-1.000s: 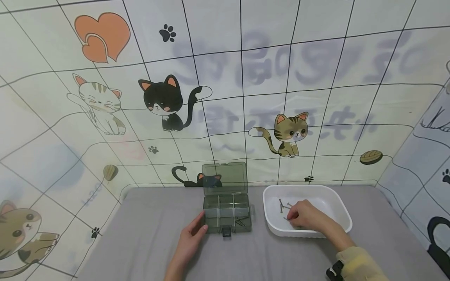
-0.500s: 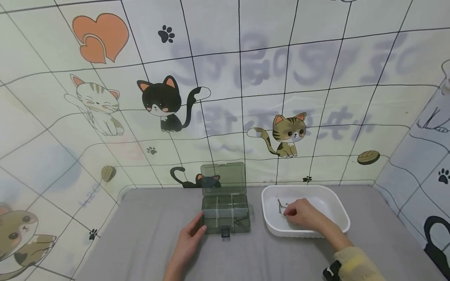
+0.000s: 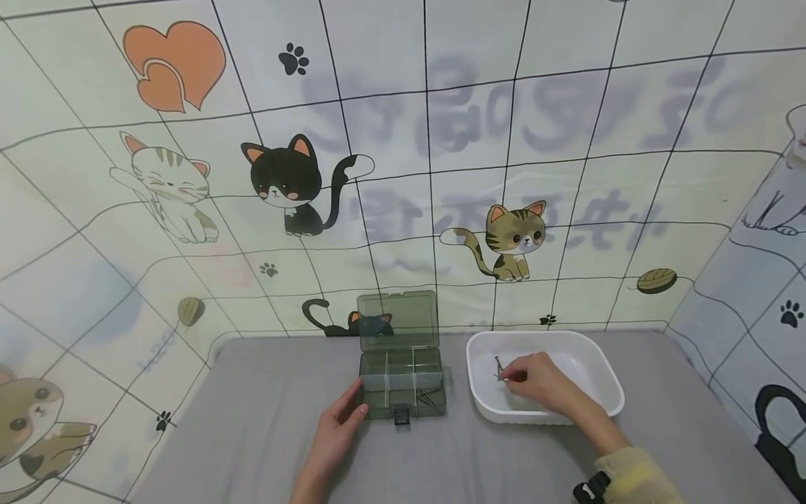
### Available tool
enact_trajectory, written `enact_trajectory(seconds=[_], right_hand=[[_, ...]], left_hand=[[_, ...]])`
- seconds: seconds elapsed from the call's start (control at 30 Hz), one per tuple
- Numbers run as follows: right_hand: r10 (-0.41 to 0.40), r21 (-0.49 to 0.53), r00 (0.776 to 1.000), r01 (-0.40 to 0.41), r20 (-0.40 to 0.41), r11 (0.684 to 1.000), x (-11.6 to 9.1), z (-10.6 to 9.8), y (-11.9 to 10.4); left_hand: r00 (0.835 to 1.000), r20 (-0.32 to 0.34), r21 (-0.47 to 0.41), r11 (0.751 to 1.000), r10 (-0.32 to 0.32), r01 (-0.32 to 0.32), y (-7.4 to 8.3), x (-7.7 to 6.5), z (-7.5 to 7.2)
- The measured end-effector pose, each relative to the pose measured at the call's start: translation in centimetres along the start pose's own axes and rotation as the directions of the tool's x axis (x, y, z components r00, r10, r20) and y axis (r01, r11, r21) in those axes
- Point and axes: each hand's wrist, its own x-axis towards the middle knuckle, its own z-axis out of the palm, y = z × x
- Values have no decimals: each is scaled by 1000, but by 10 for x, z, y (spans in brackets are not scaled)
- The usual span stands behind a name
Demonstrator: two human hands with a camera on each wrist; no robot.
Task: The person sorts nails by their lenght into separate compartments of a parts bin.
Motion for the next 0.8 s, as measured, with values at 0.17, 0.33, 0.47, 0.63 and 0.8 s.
enact_trajectory(seconds=[0.17,0.33,0.47,0.63,0.8], right_hand=[[24,9,1000,-24,-13,1000,1,0,-7],[43,4,997,-43,-56,999,3,-1,-16],[39,21,993,-37,-114,999,6,-1,-23],[24,27,989,-21,-143,999,9,1,-31],[38,48,989,-31,-143,998,11,6,-39]], left_hand=[[1000,-2,-6,1000,-5,5,1,0,0],[1000,-1,-18,1000,4,-4,1,-1,0],[1000,-5,-21,1000,0,0,0,0,-1],[1000,3,-18,1000,5,-5,-2,1,-1],[1000,2,0,1000,21,-21,-2,0,-2]])
